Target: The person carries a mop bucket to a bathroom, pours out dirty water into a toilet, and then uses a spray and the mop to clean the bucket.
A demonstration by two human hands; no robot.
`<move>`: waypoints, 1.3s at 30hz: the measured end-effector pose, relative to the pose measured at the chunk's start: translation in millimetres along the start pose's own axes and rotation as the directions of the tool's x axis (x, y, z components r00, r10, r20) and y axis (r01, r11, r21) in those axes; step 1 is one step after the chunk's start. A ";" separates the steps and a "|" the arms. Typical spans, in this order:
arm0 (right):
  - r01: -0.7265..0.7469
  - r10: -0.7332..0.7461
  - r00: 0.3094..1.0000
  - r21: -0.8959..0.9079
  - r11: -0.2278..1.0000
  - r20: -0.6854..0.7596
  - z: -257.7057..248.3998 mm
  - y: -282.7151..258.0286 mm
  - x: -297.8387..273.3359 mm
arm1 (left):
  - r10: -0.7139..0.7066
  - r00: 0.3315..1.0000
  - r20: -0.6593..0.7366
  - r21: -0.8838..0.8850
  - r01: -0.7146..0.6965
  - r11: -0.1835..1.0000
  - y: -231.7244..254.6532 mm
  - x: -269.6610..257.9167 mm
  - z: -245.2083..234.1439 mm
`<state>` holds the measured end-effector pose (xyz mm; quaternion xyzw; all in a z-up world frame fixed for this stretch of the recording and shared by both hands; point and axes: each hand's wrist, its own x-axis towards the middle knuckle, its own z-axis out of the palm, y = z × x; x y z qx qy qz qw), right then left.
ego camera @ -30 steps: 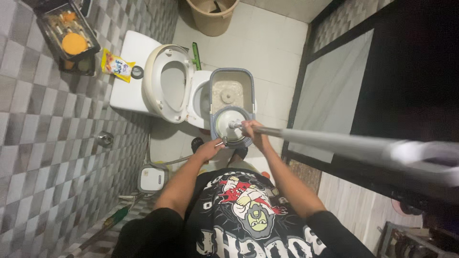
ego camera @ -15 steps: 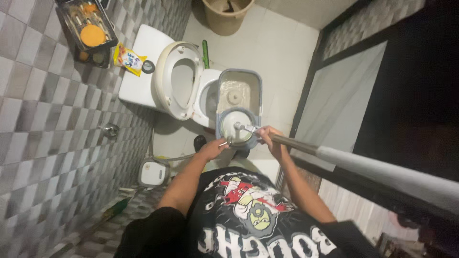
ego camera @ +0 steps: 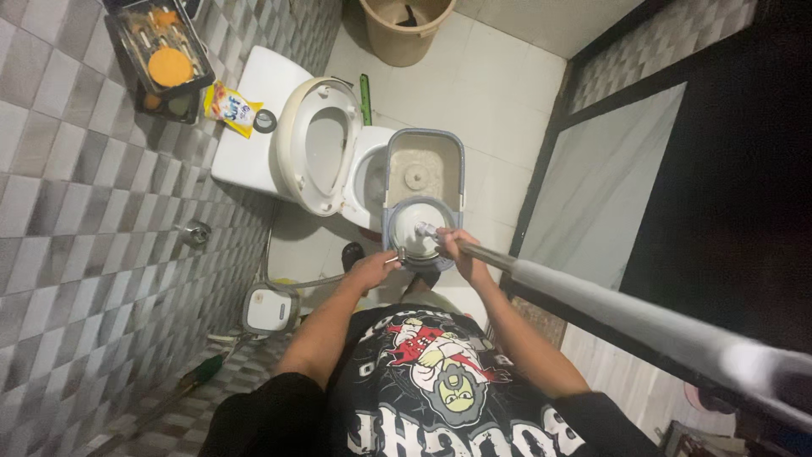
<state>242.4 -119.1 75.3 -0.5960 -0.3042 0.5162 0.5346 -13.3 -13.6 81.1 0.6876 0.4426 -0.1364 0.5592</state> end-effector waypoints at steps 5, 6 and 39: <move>-0.001 0.001 1.000 0.022 1.000 0.015 2.7 -124.0 -50.0 | 0.073 0.995 -0.065 0.077 -0.068 0.995 -11.4 11.1 10.6; 0.009 -0.009 1.000 0.039 0.999 -0.010 1.1 -140.8 -56.9 | 0.097 0.993 -0.070 0.085 -0.091 0.992 -18.5 18.2 14.9; 0.158 -0.153 0.987 -0.204 0.966 0.039 -7.5 -149.3 -63.2 | 0.144 0.986 -0.088 0.174 -0.127 0.977 -26.1 29.0 31.6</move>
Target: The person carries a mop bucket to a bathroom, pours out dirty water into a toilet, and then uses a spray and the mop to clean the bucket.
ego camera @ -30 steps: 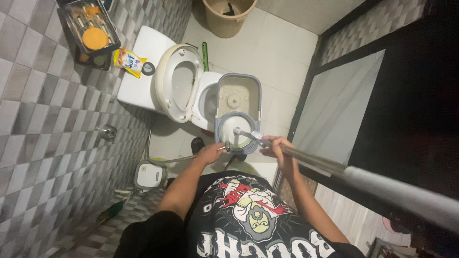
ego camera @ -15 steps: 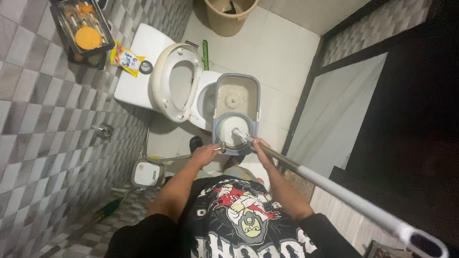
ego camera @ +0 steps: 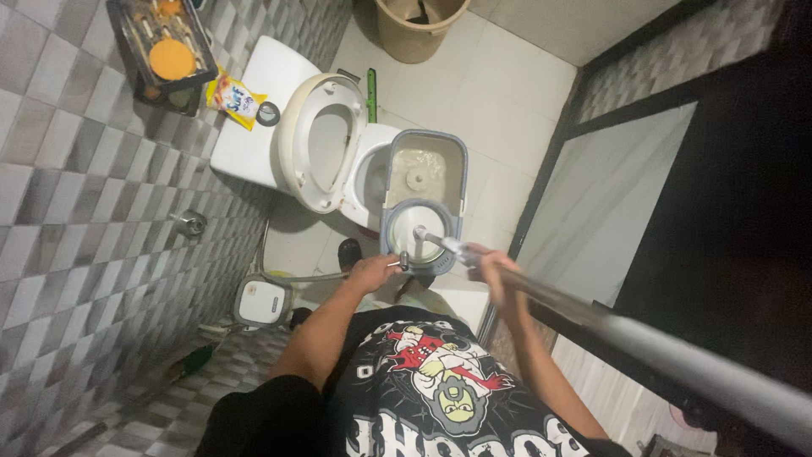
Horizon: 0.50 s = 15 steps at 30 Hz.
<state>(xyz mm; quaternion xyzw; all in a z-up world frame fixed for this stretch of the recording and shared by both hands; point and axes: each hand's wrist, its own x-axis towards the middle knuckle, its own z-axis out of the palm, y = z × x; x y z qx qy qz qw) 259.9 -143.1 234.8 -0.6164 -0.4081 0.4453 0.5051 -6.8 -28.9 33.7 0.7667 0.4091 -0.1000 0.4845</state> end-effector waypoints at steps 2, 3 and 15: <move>-0.078 0.076 0.996 -0.064 0.995 -0.044 18.8 33.8 11.6 | 0.015 1.000 -0.005 0.005 -0.015 1.000 -0.5 1.1 2.5; -0.160 0.148 0.984 -0.123 0.980 -0.096 26.1 54.9 18.3 | 0.019 1.000 -0.019 -0.029 -0.019 0.999 -1.1 0.4 4.8; -0.315 0.321 0.947 -0.211 0.925 -0.005 29.8 181.9 50.4 | -0.007 1.000 0.020 -0.040 0.008 0.999 -11.0 -8.5 -2.3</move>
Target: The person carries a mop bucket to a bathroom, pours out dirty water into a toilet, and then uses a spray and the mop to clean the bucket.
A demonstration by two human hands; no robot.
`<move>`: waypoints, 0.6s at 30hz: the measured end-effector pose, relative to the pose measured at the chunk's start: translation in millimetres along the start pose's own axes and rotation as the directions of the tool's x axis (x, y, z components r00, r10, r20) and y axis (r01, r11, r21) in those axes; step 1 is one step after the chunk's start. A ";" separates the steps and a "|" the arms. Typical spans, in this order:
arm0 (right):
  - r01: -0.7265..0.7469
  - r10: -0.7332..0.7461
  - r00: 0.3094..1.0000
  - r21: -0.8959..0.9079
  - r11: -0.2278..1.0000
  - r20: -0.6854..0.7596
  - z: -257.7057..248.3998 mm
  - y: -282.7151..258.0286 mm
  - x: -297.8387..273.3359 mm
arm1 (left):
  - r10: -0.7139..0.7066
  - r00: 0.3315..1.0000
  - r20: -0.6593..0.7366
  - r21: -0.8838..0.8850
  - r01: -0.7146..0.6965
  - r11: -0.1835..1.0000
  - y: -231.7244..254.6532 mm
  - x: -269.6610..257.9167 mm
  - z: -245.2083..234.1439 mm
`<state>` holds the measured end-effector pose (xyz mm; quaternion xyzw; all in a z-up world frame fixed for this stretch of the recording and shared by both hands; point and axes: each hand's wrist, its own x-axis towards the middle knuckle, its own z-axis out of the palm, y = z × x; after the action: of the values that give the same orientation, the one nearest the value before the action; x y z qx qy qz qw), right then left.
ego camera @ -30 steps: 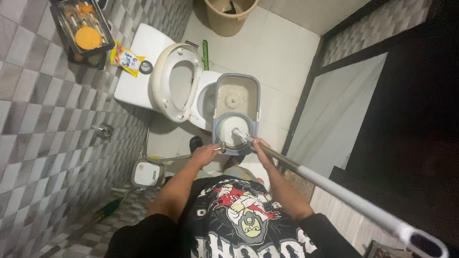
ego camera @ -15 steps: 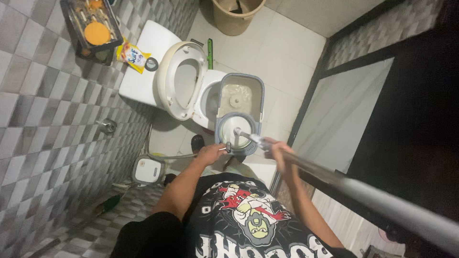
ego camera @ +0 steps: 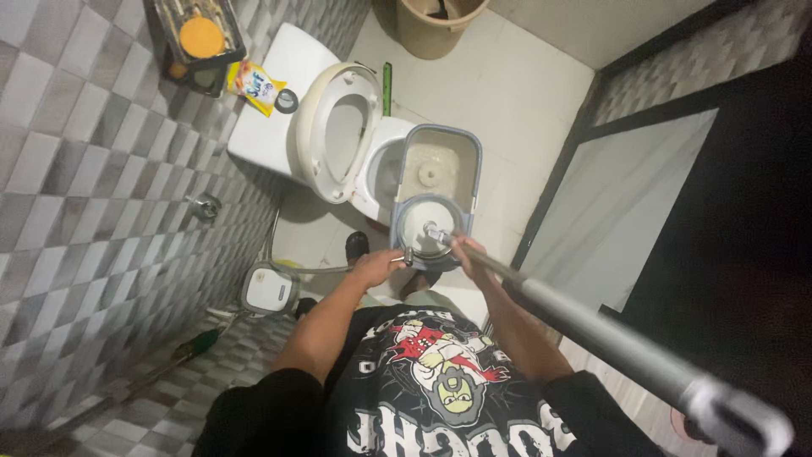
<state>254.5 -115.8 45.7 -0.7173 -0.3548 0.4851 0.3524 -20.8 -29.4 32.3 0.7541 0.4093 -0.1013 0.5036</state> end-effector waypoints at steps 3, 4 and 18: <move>0.126 -0.127 0.992 -0.063 0.990 -0.010 15.5 -3.2 -9.7 | 0.011 1.000 -0.020 0.009 -0.010 1.000 -9.0 -0.7 6.4; 0.277 -0.280 0.960 -0.097 0.956 -0.017 19.9 -6.6 -9.4 | 0.013 0.999 -0.030 0.003 -0.013 1.000 -11.1 -0.4 8.0; 0.007 0.000 1.000 0.299 0.954 -0.025 -12.8 -35.1 -0.4 | 0.076 0.996 -0.054 -0.074 -0.080 0.994 -3.1 -1.4 -4.4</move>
<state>260.7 -100.6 79.3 -0.6609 -0.2742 0.5238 0.4622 -25.1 -25.9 33.1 0.7521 0.3957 -0.0466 0.5249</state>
